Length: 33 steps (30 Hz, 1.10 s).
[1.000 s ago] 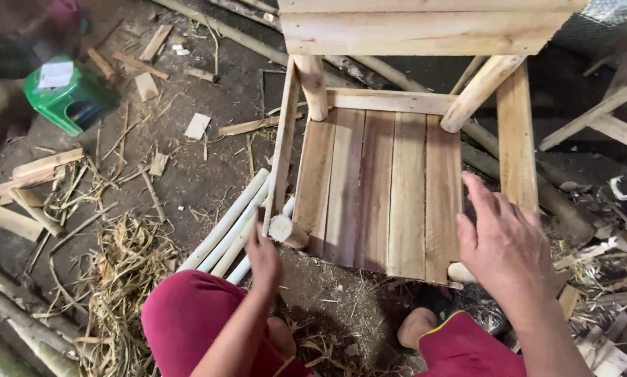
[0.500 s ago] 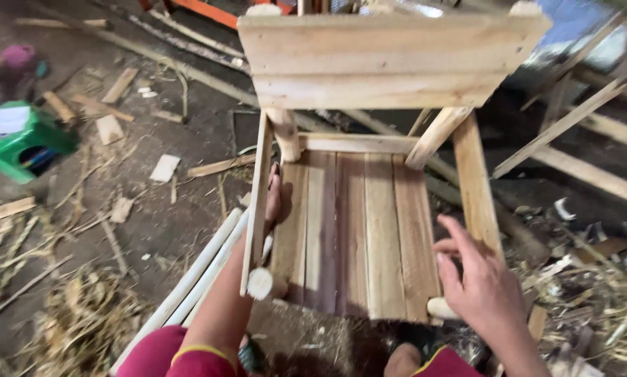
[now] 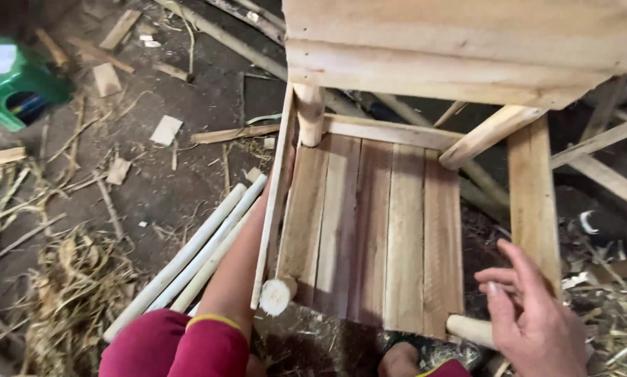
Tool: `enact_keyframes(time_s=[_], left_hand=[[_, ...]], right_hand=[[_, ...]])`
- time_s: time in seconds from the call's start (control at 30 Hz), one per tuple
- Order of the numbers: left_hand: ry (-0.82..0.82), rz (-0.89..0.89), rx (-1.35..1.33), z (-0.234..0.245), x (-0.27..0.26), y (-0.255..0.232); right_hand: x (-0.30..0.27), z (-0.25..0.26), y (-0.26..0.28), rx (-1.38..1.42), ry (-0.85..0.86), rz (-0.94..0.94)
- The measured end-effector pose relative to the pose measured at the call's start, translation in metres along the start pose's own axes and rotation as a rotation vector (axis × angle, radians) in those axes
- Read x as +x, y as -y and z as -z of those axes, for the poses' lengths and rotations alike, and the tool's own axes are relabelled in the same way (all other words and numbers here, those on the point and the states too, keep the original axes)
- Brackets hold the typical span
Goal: Sanding a small wooden chair by hand to smooth the wood surfaces and edges.
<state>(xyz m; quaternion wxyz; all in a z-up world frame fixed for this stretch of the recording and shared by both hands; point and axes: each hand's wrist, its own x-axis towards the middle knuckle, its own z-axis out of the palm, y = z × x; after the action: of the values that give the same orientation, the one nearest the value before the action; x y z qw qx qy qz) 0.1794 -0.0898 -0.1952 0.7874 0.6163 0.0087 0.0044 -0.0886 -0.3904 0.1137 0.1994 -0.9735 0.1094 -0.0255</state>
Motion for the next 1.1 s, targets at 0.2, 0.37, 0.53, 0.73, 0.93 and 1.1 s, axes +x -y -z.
enact_keyframes(time_s=[0.2, 0.37, 0.53, 0.73, 0.93, 1.1], left_hand=[[-0.185, 0.142, 0.083, 0.02, -0.099, 0.003], [-0.351, 0.267, 0.146, 0.03, -0.194, 0.01], [-0.463, 0.335, 0.185, 0.032, -0.253, 0.022], [-0.634, 0.524, 0.3, -0.011, -0.294, -0.026], [-0.503, 0.163, 0.376, -0.065, -0.309, -0.058], [-0.234, -0.309, 0.354, -0.12, -0.328, -0.074]], right_hand=[[-0.002, 0.0, 0.004, -0.061, -0.074, 0.094], [-0.012, 0.009, 0.019, 0.065, -0.097, 0.173], [-0.011, 0.008, 0.01, -0.026, -0.178, 0.327], [-0.007, 0.003, 0.001, -0.125, -0.237, 0.34], [-0.008, -0.003, -0.003, -0.334, -0.33, 0.336], [-0.011, 0.003, 0.004, -0.201, -0.275, 0.309]])
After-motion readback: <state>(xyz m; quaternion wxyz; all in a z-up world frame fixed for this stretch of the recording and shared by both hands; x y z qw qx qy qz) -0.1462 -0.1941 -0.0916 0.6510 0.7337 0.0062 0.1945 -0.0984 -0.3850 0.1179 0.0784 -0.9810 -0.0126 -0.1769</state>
